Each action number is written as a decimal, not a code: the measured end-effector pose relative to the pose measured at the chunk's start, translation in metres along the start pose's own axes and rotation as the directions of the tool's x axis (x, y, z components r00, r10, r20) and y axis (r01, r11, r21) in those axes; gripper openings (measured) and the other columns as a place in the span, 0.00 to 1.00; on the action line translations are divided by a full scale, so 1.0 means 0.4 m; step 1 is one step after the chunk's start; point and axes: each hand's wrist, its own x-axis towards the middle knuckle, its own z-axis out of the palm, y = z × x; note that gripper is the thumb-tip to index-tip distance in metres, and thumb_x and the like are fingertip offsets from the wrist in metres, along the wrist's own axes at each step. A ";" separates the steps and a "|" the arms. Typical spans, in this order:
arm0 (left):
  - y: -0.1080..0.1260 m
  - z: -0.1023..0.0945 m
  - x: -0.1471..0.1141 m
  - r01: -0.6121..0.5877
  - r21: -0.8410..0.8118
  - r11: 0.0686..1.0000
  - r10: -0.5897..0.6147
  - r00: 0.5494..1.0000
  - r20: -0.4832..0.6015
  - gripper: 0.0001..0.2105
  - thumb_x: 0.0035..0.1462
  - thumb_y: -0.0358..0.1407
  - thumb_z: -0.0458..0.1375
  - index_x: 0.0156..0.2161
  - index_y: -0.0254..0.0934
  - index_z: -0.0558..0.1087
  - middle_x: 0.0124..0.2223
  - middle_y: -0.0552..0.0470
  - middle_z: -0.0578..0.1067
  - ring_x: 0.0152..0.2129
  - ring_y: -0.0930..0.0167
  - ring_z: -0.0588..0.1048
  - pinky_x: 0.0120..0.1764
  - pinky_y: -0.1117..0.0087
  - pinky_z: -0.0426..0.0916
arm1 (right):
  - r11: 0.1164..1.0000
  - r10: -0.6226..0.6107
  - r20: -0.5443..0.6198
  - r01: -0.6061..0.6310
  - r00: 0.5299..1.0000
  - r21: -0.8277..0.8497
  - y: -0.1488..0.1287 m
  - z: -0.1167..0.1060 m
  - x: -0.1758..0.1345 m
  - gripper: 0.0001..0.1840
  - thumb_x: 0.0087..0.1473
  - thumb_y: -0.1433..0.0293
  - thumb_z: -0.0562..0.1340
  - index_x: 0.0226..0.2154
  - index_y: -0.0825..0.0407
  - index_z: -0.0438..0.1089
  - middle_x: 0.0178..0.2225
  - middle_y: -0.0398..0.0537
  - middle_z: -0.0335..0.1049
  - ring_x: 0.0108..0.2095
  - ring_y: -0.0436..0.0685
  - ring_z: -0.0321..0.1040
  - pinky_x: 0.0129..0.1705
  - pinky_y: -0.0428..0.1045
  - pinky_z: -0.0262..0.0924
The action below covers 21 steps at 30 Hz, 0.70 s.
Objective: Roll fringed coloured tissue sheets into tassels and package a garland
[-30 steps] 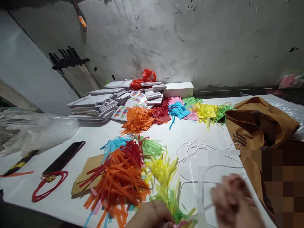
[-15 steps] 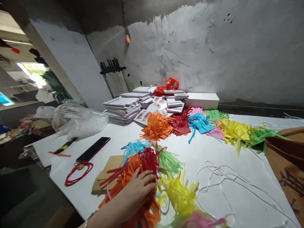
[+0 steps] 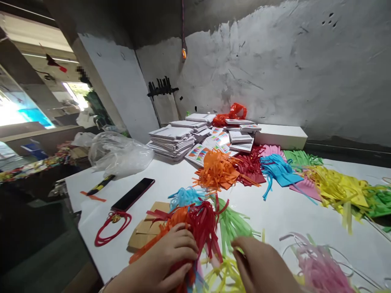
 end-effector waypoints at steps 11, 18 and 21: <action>-0.086 0.067 -0.038 0.226 0.087 0.970 -0.205 0.957 -0.205 0.10 0.65 0.28 0.52 0.40 0.38 0.76 0.41 0.48 0.80 0.40 0.63 0.76 0.53 0.56 0.62 | 0.897 0.350 0.044 -0.321 0.936 -0.303 -0.034 0.124 0.310 0.08 0.63 0.67 0.63 0.33 0.54 0.72 0.33 0.45 0.75 0.35 0.53 0.73 0.39 0.51 0.67; -0.026 0.049 -0.022 0.196 -0.155 0.968 -0.243 0.879 -0.410 0.11 0.67 0.35 0.54 0.49 0.41 0.77 0.49 0.44 0.79 0.49 0.60 0.74 0.54 0.58 0.67 | 0.950 0.159 -0.183 -0.201 0.970 -0.240 -0.018 0.021 0.038 0.08 0.62 0.70 0.55 0.31 0.48 0.66 0.25 0.39 0.71 0.26 0.52 0.70 0.29 0.46 0.56; 0.054 0.068 0.033 0.073 -0.396 0.915 -0.252 0.872 -0.420 0.15 0.66 0.40 0.58 0.55 0.42 0.75 0.54 0.42 0.76 0.53 0.58 0.72 0.56 0.58 0.66 | 0.971 -0.148 -0.344 0.069 0.927 -0.231 -0.030 0.057 -0.061 0.09 0.62 0.70 0.54 0.30 0.48 0.66 0.22 0.37 0.68 0.21 0.49 0.68 0.24 0.43 0.57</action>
